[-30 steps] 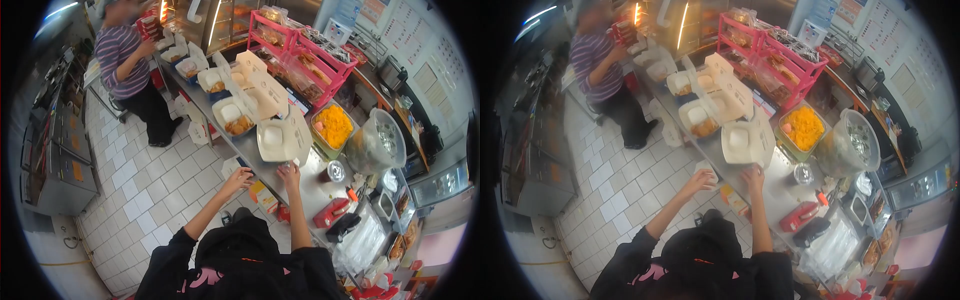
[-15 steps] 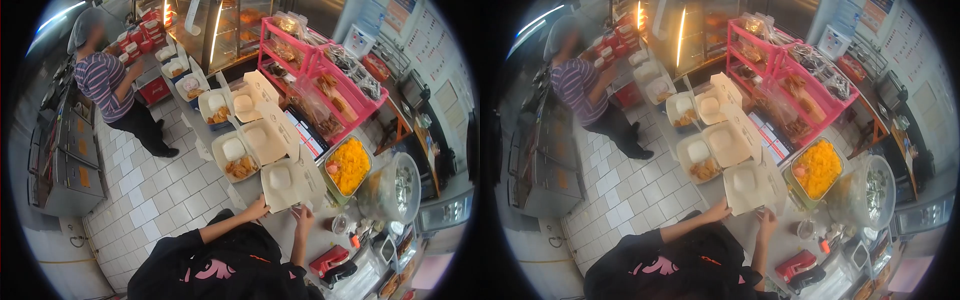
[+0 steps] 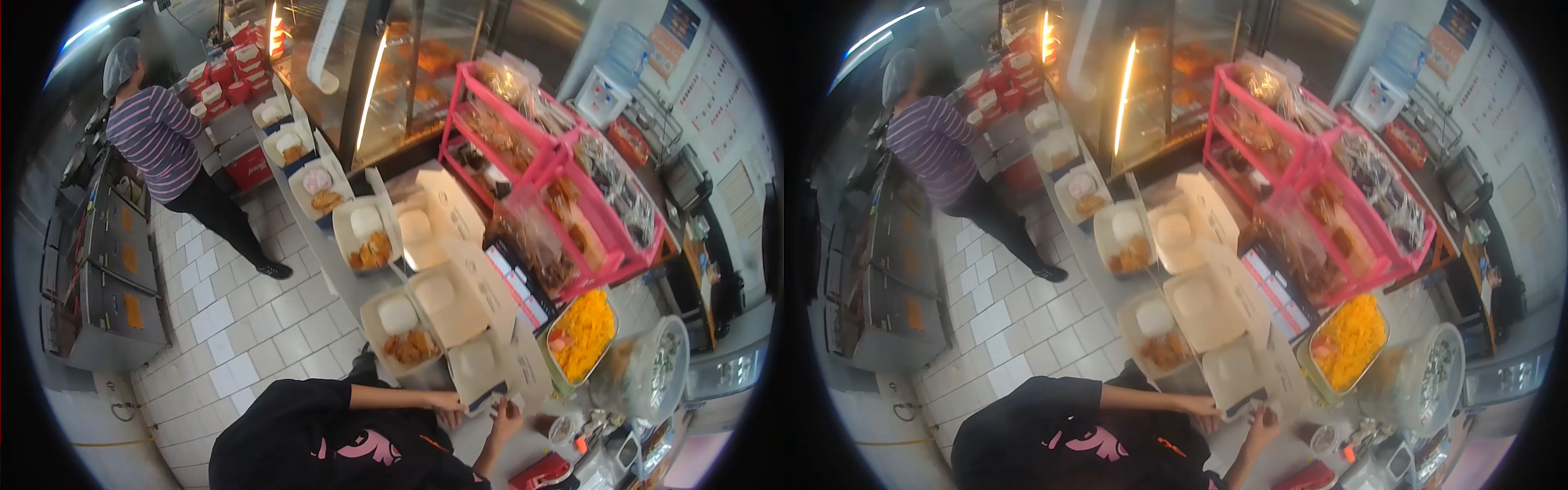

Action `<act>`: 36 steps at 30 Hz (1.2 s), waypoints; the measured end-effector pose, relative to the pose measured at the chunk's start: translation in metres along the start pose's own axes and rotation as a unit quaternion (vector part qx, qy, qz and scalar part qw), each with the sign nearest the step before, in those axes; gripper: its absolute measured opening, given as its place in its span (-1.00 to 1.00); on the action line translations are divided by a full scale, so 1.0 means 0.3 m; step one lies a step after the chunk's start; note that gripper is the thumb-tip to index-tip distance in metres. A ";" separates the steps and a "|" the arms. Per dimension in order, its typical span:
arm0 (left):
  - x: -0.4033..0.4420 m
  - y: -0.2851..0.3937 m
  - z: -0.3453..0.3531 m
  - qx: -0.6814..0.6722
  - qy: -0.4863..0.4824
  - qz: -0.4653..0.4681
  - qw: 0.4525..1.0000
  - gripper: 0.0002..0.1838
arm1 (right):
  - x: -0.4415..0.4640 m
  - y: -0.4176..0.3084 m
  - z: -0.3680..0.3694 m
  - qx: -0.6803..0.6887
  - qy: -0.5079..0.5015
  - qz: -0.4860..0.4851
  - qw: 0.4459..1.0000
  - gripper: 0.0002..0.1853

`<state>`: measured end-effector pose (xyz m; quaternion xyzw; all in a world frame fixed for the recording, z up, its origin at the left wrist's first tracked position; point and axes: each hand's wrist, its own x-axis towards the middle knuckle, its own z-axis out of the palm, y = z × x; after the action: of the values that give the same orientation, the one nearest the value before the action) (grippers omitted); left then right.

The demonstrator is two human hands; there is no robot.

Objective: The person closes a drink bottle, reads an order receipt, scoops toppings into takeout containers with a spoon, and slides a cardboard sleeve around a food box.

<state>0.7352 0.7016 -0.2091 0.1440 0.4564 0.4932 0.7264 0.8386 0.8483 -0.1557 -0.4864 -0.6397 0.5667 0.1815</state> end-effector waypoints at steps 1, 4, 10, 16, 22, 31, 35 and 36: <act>0.021 -0.003 -0.025 0.008 -0.024 -0.040 0.999 -0.61 | -0.008 -0.024 0.013 -0.005 0.024 -0.017 1.000 -0.62; 0.028 0.031 -0.034 0.021 -0.079 -0.093 0.992 -0.60 | -0.006 -0.039 0.046 -0.058 0.090 -0.069 0.992 -0.71; 0.120 -0.050 -0.015 -0.122 -0.163 -0.074 0.976 -0.80 | -0.058 -0.182 0.102 -0.289 0.203 -0.225 0.908 -0.66; 0.192 -0.037 -0.023 -0.175 -0.156 -0.144 0.961 -0.60 | -0.065 -0.153 0.153 -0.369 0.208 -0.164 0.891 -0.53; 0.264 -0.131 -0.133 -0.153 -0.362 0.026 0.919 -0.57 | -0.027 -0.123 0.090 -0.368 0.169 -0.135 0.904 -0.47; -0.382 0.468 -0.061 0.409 -0.307 0.085 0.855 -0.66 | 0.011 -0.114 0.044 -0.412 0.118 -0.151 0.891 -0.57; -0.897 0.989 -0.332 0.366 -0.078 0.491 0.787 -0.75 | 0.068 -0.055 -0.011 -0.279 0.081 -0.021 0.957 -0.59; -1.006 1.103 -0.395 0.368 0.104 0.566 0.731 -0.80 | 0.068 -0.063 -0.024 -0.276 0.080 -0.021 0.958 -0.59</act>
<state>0.4170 0.5733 0.1023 0.5796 0.5088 0.6183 0.1516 0.8269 0.8714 -0.1431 -0.5480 -0.7644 0.3237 0.1028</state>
